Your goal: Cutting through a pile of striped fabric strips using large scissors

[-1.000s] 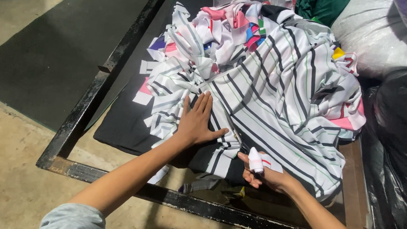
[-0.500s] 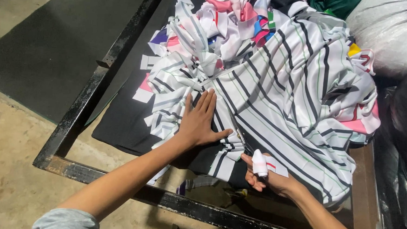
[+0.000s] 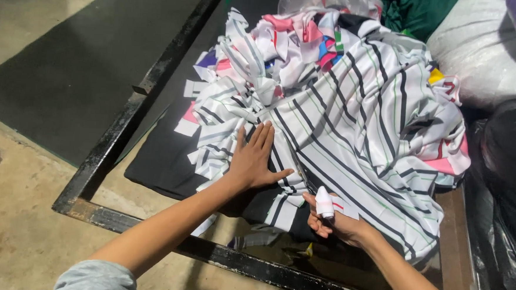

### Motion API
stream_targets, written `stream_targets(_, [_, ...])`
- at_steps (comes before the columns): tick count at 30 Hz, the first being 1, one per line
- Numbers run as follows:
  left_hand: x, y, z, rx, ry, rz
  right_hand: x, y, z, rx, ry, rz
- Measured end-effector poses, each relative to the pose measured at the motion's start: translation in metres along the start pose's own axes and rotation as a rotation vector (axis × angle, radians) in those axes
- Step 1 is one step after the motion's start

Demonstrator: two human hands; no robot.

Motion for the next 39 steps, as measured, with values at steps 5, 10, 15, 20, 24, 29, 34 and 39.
stream_targets(5, [0.002, 0.0, 0.001, -0.022, -0.017, 0.016, 0.003, 0.002, 0.0, -0.01, -0.055, -0.054])
stream_targets(10, [0.006, 0.001, 0.003, -0.051, -0.015, 0.016, 0.005, 0.004, -0.002, 0.007, -0.092, 0.003])
stream_targets(15, [0.003, 0.005, 0.001, -0.094, -0.019, 0.024, 0.007, 0.016, -0.013, 0.008, -0.089, 0.033])
stream_targets(20, [0.003, 0.0, 0.002, -0.041, -0.016, 0.014, 0.006, 0.01, -0.008, 0.012, -0.096, 0.039])
stream_targets(24, [0.002, 0.002, 0.003, -0.06, -0.008, 0.042, 0.009, 0.013, -0.009, 0.002, -0.112, 0.024])
stream_targets(29, [0.003, -0.002, 0.002, -0.051, -0.005, 0.023, 0.004, 0.001, -0.001, -0.012, -0.111, -0.023])
stream_targets(34, [0.003, -0.003, 0.002, -0.028, -0.005, 0.025, 0.015, 0.014, -0.015, -0.029, -0.08, -0.068])
stream_targets(39, [0.003, -0.001, 0.002, -0.019, -0.004, 0.009, 0.009, 0.01, -0.012, -0.032, -0.09, -0.075])
Point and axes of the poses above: each hand's wrist, its own z-axis away from the middle knuckle, its own y-axis out of the back of the hand, x = y × z, the point moved 10 cm from there along -z, towards the middle knuckle, and after that the axes turned 13 degrees about -z, right-handed, at the moved point
